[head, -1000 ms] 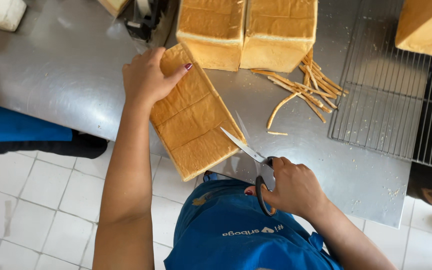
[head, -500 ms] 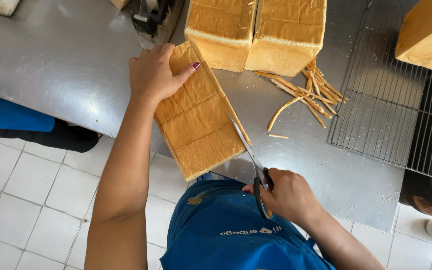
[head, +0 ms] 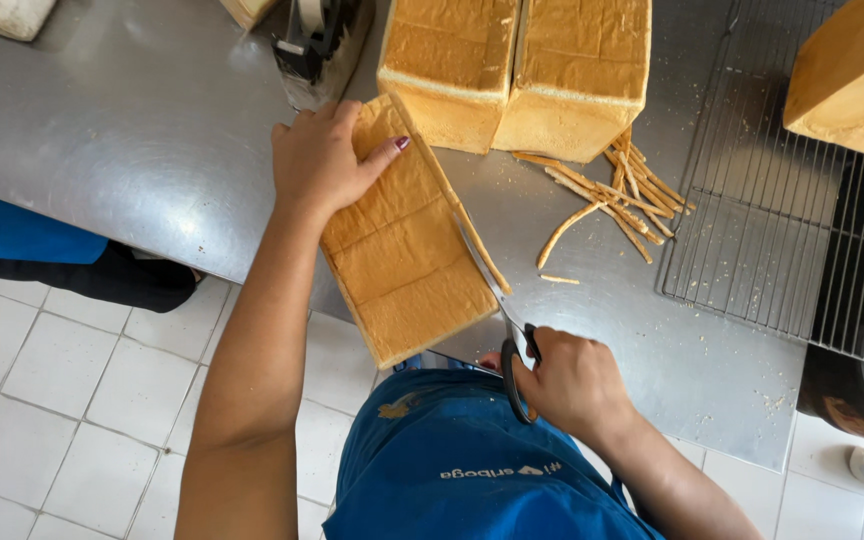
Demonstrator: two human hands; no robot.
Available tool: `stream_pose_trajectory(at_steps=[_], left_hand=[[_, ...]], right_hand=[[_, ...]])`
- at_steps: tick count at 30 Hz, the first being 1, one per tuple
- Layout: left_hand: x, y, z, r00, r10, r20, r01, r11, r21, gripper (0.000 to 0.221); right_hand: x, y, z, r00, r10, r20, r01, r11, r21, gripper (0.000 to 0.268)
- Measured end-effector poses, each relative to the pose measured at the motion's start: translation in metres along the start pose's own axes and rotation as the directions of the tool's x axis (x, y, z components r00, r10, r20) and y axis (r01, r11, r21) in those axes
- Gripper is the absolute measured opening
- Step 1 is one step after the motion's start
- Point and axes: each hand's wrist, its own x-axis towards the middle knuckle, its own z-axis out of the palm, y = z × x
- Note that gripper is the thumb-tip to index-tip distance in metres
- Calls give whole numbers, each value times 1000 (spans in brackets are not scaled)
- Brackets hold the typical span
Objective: The person trims the edges of multiple large bread loaves using a pair of scissors. The person handles the loaves one at a time on a metal table, rotating them and trimming the crust before placing them on a wire rack.
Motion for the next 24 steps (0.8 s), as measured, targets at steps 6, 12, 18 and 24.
stream_pose_trajectory(at_steps=[6, 12, 18, 24], left_hand=[[1, 3, 1, 999, 32, 39, -33, 999, 10, 73], [-1, 11, -3, 999, 43, 19, -43, 999, 10, 72], [-5, 28, 0, 995, 75, 64, -76, 997, 2, 74], [-5, 44, -2, 991, 75, 109, -75, 997, -2, 76]], right_hand=[[-3, -16, -26, 1000, -14, 0, 14, 1000, -28, 44], [-6, -6, 3, 978, -86, -189, 98, 994, 55, 31], [-4, -12, -36, 999, 47, 23, -49, 995, 86, 52], [-2, -16, -44, 995, 93, 43, -93, 996, 2, 47]])
